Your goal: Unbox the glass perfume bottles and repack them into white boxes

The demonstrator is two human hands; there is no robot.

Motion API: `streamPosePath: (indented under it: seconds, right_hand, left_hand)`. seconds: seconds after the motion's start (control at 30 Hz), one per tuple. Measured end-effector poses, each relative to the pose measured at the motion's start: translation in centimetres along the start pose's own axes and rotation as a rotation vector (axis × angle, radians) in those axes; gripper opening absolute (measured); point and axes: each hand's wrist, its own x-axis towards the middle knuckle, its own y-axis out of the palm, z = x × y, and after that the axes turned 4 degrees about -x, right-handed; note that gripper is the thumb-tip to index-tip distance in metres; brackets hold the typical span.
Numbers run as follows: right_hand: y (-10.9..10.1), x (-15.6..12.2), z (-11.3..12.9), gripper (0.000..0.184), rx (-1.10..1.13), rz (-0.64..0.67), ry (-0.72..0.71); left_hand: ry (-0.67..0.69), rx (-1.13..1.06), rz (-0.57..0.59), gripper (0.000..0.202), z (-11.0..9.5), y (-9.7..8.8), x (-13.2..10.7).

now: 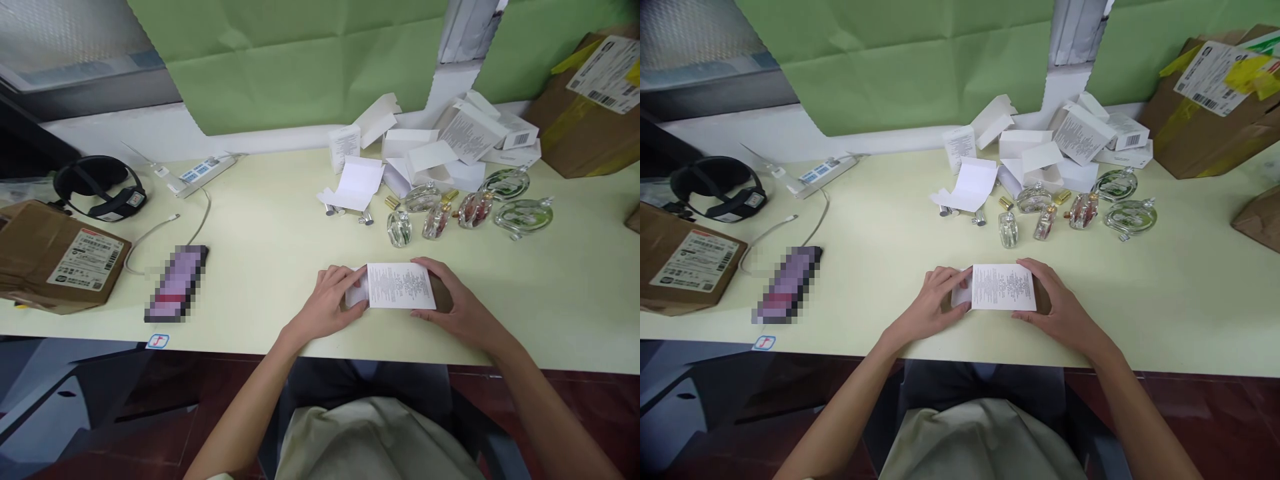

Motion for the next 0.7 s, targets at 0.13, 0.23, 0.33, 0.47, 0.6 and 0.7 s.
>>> streamPosePath:
  seconds: [0.13,0.23,0.33,0.47,0.6,0.7]
  right_hand:
    - [-0.1,0.0,0.0,0.081,-0.004,0.01,-0.005]
    - [0.0,0.0,-0.1,0.081,-0.02,0.012,-0.012]
    - [0.1,0.0,-0.1,0.081,-0.028,0.013,-0.023]
    - [-0.2,0.0,0.1,0.081,-0.019,0.024,-0.009]
    - [-0.9,-0.5,0.4,0.08,-0.045,0.076,0.038]
    - [-1.4,-1.2,0.0,0.081,-0.065,0.071,0.067]
  left_hand:
    - [-0.017,0.002,0.044,0.054,0.4,0.1,0.8]
    - [-0.021,0.059,0.015,0.042,0.7,0.8,1.3]
    - [-0.01,0.09,-0.035,0.033,0.9,1.4,1.4]
    - [0.018,0.06,-0.05,0.026,1.0,1.0,0.9]
    - [0.035,0.047,-0.063,0.024,1.1,0.1,0.1]
    - [0.042,0.048,-0.069,0.026,1.2,-0.4,-0.5]
